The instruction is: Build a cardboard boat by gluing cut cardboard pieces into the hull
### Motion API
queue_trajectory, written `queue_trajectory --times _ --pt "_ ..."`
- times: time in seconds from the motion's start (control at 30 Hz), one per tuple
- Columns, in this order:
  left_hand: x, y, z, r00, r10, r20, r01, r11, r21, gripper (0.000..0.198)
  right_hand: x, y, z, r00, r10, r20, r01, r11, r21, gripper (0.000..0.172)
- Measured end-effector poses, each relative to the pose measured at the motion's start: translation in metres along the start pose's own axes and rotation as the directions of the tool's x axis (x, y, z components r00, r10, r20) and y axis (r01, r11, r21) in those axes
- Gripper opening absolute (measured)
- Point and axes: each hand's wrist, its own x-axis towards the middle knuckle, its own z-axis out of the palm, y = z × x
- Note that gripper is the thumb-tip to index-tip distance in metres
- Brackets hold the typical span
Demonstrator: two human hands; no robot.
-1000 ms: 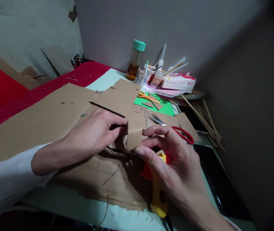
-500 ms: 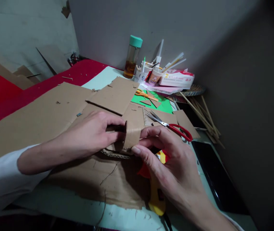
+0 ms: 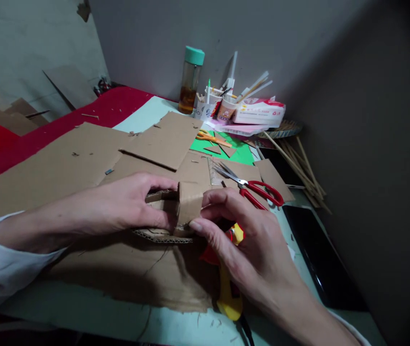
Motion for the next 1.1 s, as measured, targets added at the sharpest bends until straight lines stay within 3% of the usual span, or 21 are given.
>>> queue_trajectory --times 0.1,0.27,0.43,0.53,0.63,0.7,0.83,0.97,1.1 --pt "-0.001 0.003 0.001 0.989 -0.092 0.114 0.103 0.99 -0.094 0.019 -0.001 0.001 -0.001 1.0 -0.003 0.011 0.003 1.0 -0.016 0.007" --pt "0.0 0.003 0.001 0.992 -0.104 0.067 0.118 0.957 -0.265 0.024 0.0 -0.001 -0.003 0.994 -0.109 0.01 0.11 0.989 -0.101 0.009" --pt "-0.002 0.007 0.0 0.987 -0.133 0.088 0.157 0.899 -0.408 0.039 0.001 0.0 -0.004 0.941 -0.323 -0.099 0.293 0.926 -0.237 0.008" --pt "-0.002 0.008 0.001 0.984 -0.155 0.088 0.178 0.862 -0.475 0.049 0.0 0.001 -0.005 0.925 -0.36 -0.12 0.318 0.908 -0.274 0.007" --pt "-0.002 0.007 -0.001 0.987 -0.159 0.024 0.15 0.856 -0.495 0.055 -0.002 0.002 -0.006 0.922 -0.355 -0.154 0.304 0.91 -0.281 0.016" --pt "-0.001 0.006 -0.004 0.99 -0.139 -0.009 0.118 0.868 -0.483 0.056 -0.002 0.004 -0.008 0.913 -0.329 -0.241 0.265 0.928 -0.263 0.022" --pt "-0.002 0.004 -0.01 0.995 -0.097 0.013 0.092 0.885 -0.457 0.051 0.003 0.011 -0.014 0.921 -0.187 -0.341 0.14 0.978 -0.157 0.027" --pt "-0.003 0.006 -0.013 0.994 -0.092 0.058 0.108 0.876 -0.47 0.06 0.011 0.013 -0.019 0.981 -0.085 -0.172 0.085 0.996 -0.009 0.039" --pt "-0.006 0.007 -0.014 0.995 -0.08 0.061 0.1 0.856 -0.508 0.062 0.013 0.013 -0.017 1.0 -0.02 -0.022 0.021 0.996 0.09 0.023"
